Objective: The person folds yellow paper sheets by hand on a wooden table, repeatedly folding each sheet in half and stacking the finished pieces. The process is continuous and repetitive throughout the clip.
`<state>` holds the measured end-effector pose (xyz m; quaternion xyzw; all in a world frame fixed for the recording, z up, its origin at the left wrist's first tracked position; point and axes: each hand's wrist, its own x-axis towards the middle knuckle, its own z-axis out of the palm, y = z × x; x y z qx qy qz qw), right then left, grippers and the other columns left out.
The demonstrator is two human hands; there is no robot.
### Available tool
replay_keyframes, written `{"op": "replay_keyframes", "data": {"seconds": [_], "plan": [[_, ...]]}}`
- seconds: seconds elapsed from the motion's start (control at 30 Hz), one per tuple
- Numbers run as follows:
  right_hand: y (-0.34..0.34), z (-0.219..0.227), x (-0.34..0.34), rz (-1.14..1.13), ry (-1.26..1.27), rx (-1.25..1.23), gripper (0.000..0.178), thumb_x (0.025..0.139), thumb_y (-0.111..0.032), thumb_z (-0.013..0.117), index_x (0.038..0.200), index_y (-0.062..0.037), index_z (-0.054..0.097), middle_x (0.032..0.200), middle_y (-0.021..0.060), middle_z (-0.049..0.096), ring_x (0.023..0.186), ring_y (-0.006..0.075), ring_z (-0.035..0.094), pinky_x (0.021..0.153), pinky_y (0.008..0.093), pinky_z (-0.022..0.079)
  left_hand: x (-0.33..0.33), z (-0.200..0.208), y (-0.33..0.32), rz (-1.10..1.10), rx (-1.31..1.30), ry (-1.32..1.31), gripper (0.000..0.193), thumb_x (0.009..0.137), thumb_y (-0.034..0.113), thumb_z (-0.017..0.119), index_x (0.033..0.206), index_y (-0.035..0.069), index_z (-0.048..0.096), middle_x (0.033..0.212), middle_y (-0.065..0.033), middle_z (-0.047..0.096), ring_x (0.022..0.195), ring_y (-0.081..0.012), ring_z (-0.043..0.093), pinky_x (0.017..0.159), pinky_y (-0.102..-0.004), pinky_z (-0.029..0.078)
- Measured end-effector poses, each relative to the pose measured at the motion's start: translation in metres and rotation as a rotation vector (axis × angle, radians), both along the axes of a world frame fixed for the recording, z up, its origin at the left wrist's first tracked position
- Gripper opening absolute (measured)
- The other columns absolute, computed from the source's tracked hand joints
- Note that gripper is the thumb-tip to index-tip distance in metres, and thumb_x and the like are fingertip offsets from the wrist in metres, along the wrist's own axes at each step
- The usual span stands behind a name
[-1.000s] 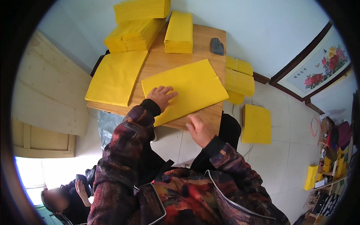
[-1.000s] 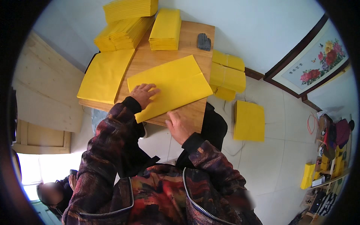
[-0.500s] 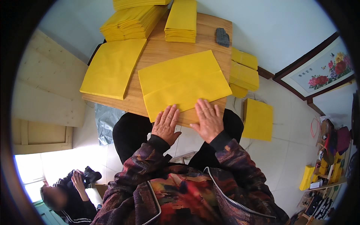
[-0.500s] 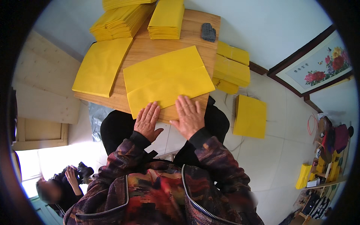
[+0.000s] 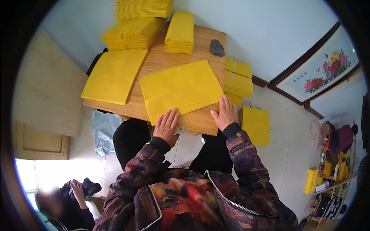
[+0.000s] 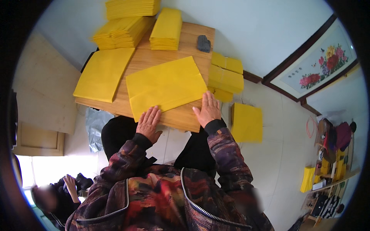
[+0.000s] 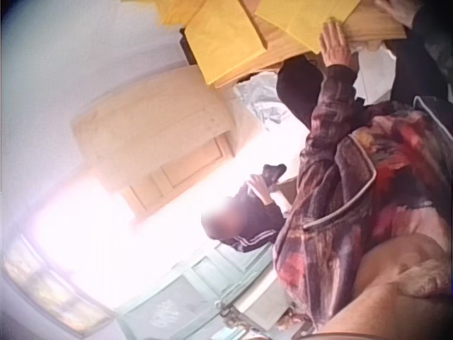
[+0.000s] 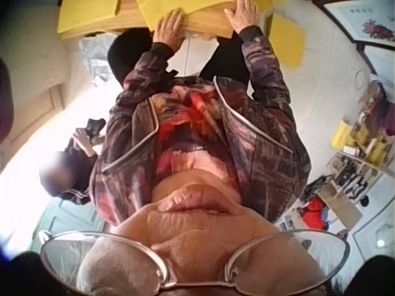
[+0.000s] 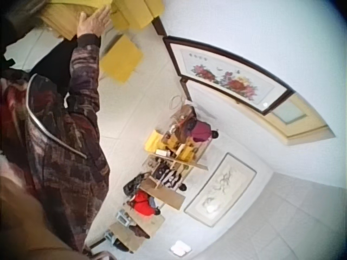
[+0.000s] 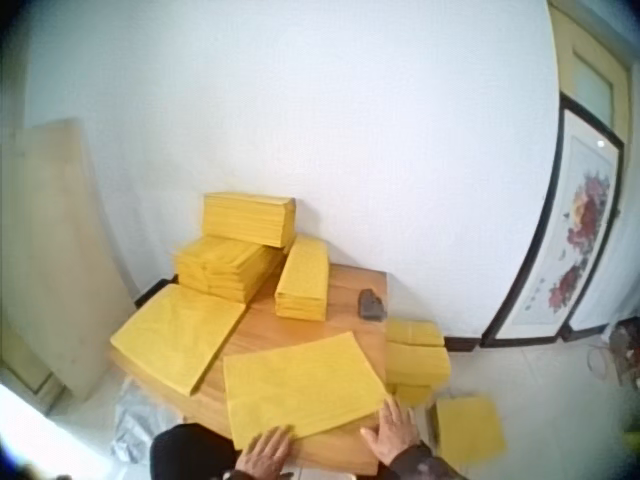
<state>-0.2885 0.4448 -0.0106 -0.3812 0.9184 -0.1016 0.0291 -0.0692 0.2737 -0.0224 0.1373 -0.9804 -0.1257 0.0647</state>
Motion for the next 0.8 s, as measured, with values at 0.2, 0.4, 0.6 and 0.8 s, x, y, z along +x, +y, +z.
{"op": "replay_keyframes", "data": {"seconds": [0.2, 0.4, 0.6, 0.8], "plan": [[-0.019, 0.017, 0.018, -0.109, 0.128, 0.005, 0.067, 0.091, -0.04, 0.055, 0.142, -0.0018, 0.033, 0.152, 0.0183, 0.024, 0.141, 0.0339, 0.021, 0.113, 0.0487, 0.018, 0.001, 0.001, 0.0, 0.034, -0.086, -0.061, 0.091, 0.072, 0.034, 0.073, 0.146, 0.01, 0.026, 0.155, -0.0079, 0.022, 0.143, -0.0269, 0.019, 0.115, -0.0471, 0.015], [-0.061, -0.003, 0.098, 0.464, 0.025, -0.043, 0.069, 0.086, -0.037, 0.061, 0.142, -0.0076, 0.035, 0.15, 0.0111, 0.03, 0.139, 0.0316, 0.025, 0.112, 0.0501, 0.02, 0.01, -0.001, 0.001, 0.094, -0.056, -0.01, 0.089, 0.073, 0.033, 0.072, 0.146, 0.01, 0.027, 0.155, -0.008, 0.022, 0.143, -0.0257, 0.02, 0.115, -0.0486, 0.015], [-0.038, -0.003, 0.071, 0.355, 0.044, -0.051, 0.073, 0.087, -0.04, 0.06, 0.144, -0.0052, 0.031, 0.152, 0.0118, 0.026, 0.141, 0.0291, 0.023, 0.112, 0.05, 0.02, 0.04, -0.012, -0.024, 0.108, -0.159, 0.006, 0.082, 0.073, 0.024, 0.067, 0.145, 0.008, 0.03, 0.153, -0.0075, 0.028, 0.141, -0.0225, 0.025, 0.113, -0.0469, 0.017], [-0.013, -0.006, 0.016, 0.169, 0.05, -0.009, 0.073, 0.09, -0.043, 0.055, 0.145, -0.0037, 0.028, 0.155, 0.0109, 0.021, 0.143, 0.0275, 0.018, 0.114, 0.0463, 0.017, 0.049, -0.023, -0.031, 0.137, -0.264, 0.044, 0.079, 0.073, 0.019, 0.066, 0.144, 0.01, 0.032, 0.152, -0.0058, 0.029, 0.141, -0.0203, 0.027, 0.112, -0.0468, 0.019]]}}
